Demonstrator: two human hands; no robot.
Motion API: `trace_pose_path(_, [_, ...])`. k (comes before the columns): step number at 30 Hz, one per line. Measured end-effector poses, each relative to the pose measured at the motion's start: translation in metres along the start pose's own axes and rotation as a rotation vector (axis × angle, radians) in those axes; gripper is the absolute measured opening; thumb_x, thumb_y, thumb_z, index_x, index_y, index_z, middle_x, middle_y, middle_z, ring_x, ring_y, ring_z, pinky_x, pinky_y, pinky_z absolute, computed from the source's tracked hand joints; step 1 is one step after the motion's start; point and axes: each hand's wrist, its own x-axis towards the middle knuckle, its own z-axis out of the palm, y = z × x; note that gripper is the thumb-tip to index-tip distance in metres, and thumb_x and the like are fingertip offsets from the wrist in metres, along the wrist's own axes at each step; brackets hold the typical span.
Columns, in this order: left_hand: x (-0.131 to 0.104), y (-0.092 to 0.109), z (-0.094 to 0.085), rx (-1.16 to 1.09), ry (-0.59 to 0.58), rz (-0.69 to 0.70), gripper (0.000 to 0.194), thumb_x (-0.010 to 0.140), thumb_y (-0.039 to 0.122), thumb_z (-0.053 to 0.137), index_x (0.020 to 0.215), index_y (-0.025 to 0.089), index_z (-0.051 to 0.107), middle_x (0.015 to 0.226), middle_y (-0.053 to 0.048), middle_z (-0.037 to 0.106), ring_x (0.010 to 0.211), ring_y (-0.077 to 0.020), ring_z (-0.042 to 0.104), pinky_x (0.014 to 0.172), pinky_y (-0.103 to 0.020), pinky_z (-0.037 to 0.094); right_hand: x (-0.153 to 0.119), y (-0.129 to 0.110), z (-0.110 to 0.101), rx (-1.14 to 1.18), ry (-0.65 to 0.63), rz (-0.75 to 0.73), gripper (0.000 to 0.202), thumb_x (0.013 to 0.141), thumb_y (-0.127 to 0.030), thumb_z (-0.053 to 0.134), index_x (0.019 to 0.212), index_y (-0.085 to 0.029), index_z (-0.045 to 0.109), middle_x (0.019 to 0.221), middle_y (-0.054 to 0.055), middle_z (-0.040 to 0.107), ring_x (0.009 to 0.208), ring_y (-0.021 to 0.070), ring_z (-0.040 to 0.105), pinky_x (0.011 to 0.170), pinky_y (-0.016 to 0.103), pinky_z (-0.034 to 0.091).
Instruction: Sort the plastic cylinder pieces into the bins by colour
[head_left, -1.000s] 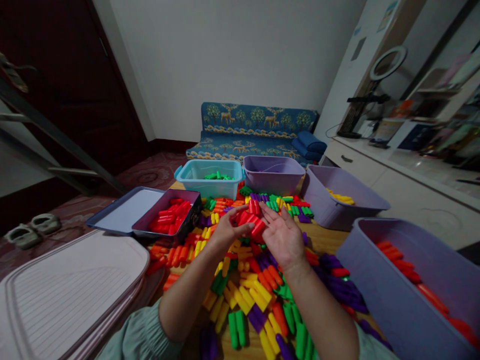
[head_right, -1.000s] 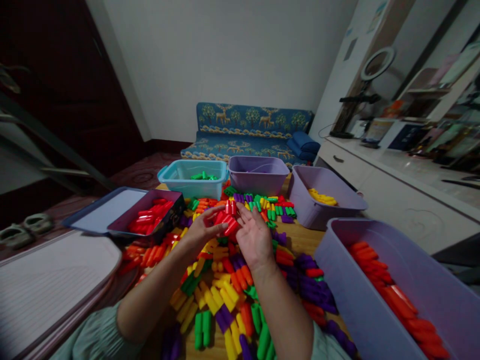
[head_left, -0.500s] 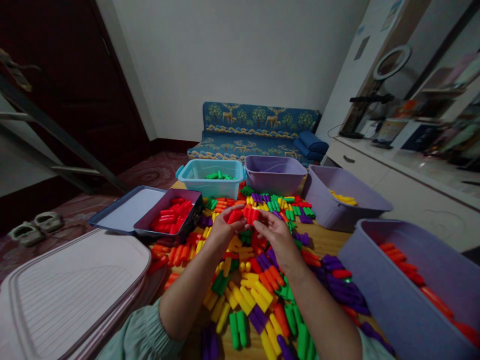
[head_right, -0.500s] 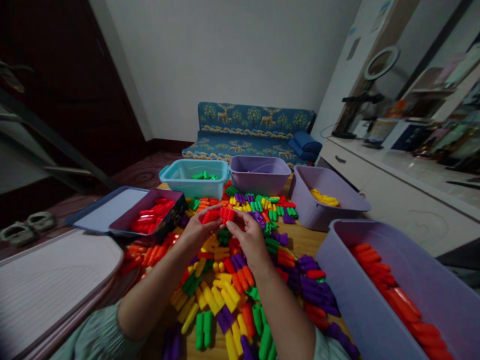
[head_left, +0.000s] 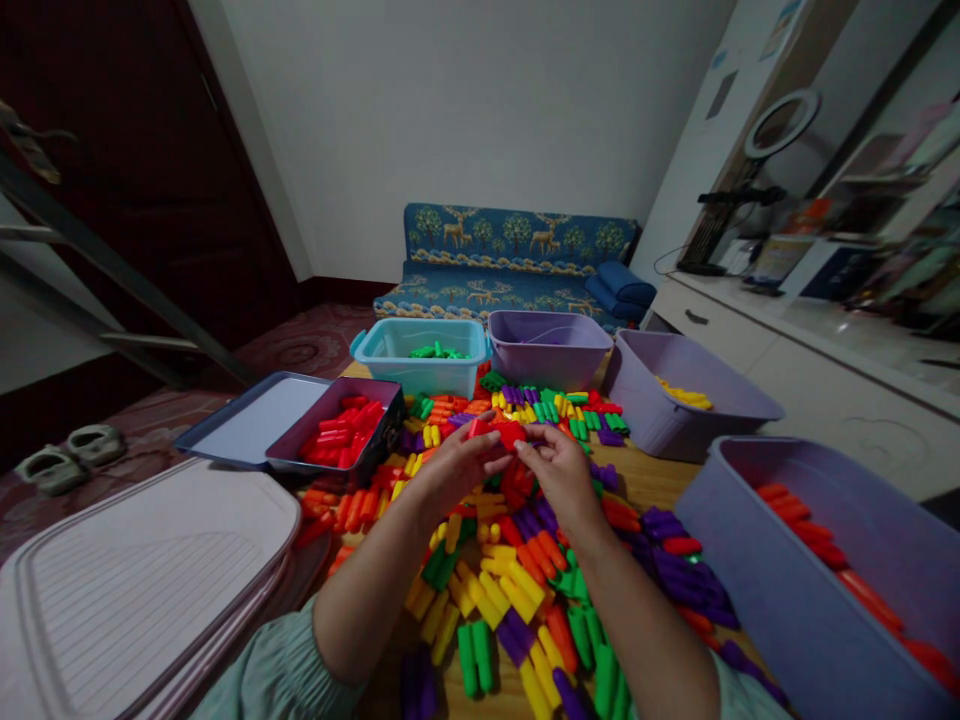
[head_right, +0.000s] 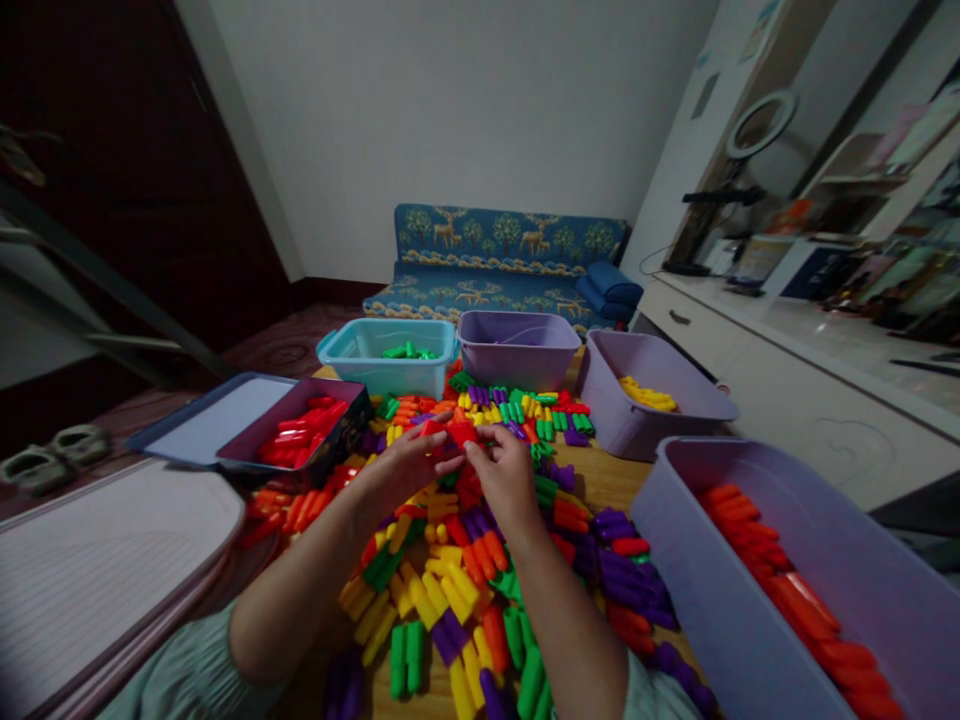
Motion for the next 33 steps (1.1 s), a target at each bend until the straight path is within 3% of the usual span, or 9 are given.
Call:
trace_pose_path(5, [-0.001,0.011,0.001,-0.227,-0.096,-0.096,0.036,0.080,0.033,0.055,0.111,0.014,0.058,0.104,-0.012,0.067,0.098,-0.0245,0.064,0.088,-0.043,0.052,-0.001,-0.002,0.005,0.043,-0.019,-0.022,0.024,0.069,-0.030,0.070,0.090,-0.019,0.065,0.077,0.003,0.071,0.066,0.0176,0.065,0.063,0.030,0.052])
trace_pose_path(9, [0.001,0.011,-0.003,-0.216,-0.080,-0.052,0.036,0.077,0.016,0.053,0.112,0.013,0.059,0.105,-0.011,0.067,0.096,-0.0212,0.065,0.083,-0.034,0.054,-0.004,-0.005,0.007,0.009,-0.057,-0.106,0.025,0.072,-0.025,0.068,0.097,-0.019,0.068,0.099,0.006,0.068,0.085,0.0184,0.066,0.076,0.032,0.054])
trace_pose_path(14, [0.002,0.006,-0.002,-0.108,-0.003,-0.005,0.038,0.074,0.006,0.061,0.111,0.014,0.060,0.102,-0.008,0.068,0.087,-0.0151,0.067,0.080,-0.024,0.054,-0.005,-0.006,0.006,-0.039,-0.118,-0.182,0.029,0.075,-0.023,0.065,0.104,-0.022,0.070,0.113,0.007,0.063,0.096,0.0196,0.063,0.080,0.033,0.054])
trace_pose_path(19, [0.001,0.006,-0.003,-0.020,0.091,0.026,0.054,0.067,0.004,0.071,0.118,0.016,0.057,0.094,-0.006,0.068,0.073,-0.0111,0.066,0.071,-0.022,0.054,-0.008,-0.008,0.007,0.081,-0.138,-0.077,0.035,0.072,-0.023,0.070,0.107,-0.023,0.069,0.105,0.005,0.070,0.092,0.0208,0.066,0.079,0.035,0.054])
trace_pose_path(26, [0.000,0.007,-0.007,0.106,0.089,0.070,0.062,0.063,0.016,0.079,0.121,0.018,0.057,0.090,-0.006,0.069,0.070,-0.0118,0.065,0.068,-0.024,0.054,-0.009,-0.015,0.009,0.171,-0.206,0.030,0.039,0.071,-0.024,0.072,0.109,-0.024,0.067,0.091,0.002,0.073,0.080,0.0194,0.068,0.076,0.034,0.054])
trace_pose_path(30, [0.003,0.007,-0.008,0.082,0.102,0.061,0.052,0.064,0.016,0.078,0.113,0.017,0.059,0.084,-0.005,0.069,0.062,-0.0108,0.065,0.064,-0.024,0.055,-0.011,-0.015,0.010,0.179,-0.197,0.063,0.041,0.069,-0.025,0.073,0.110,-0.022,0.067,0.084,0.002,0.072,0.076,0.0185,0.067,0.071,0.032,0.053])
trace_pose_path(33, [0.004,0.019,-0.008,-0.064,0.204,0.074,0.030,0.070,0.011,0.071,0.099,0.014,0.061,0.078,-0.004,0.068,0.057,-0.0092,0.063,0.057,-0.019,0.054,-0.010,-0.014,0.010,0.163,-0.162,0.075,0.044,0.067,-0.026,0.075,0.110,-0.022,0.066,0.089,0.003,0.071,0.075,0.0160,0.064,0.063,0.027,0.051])
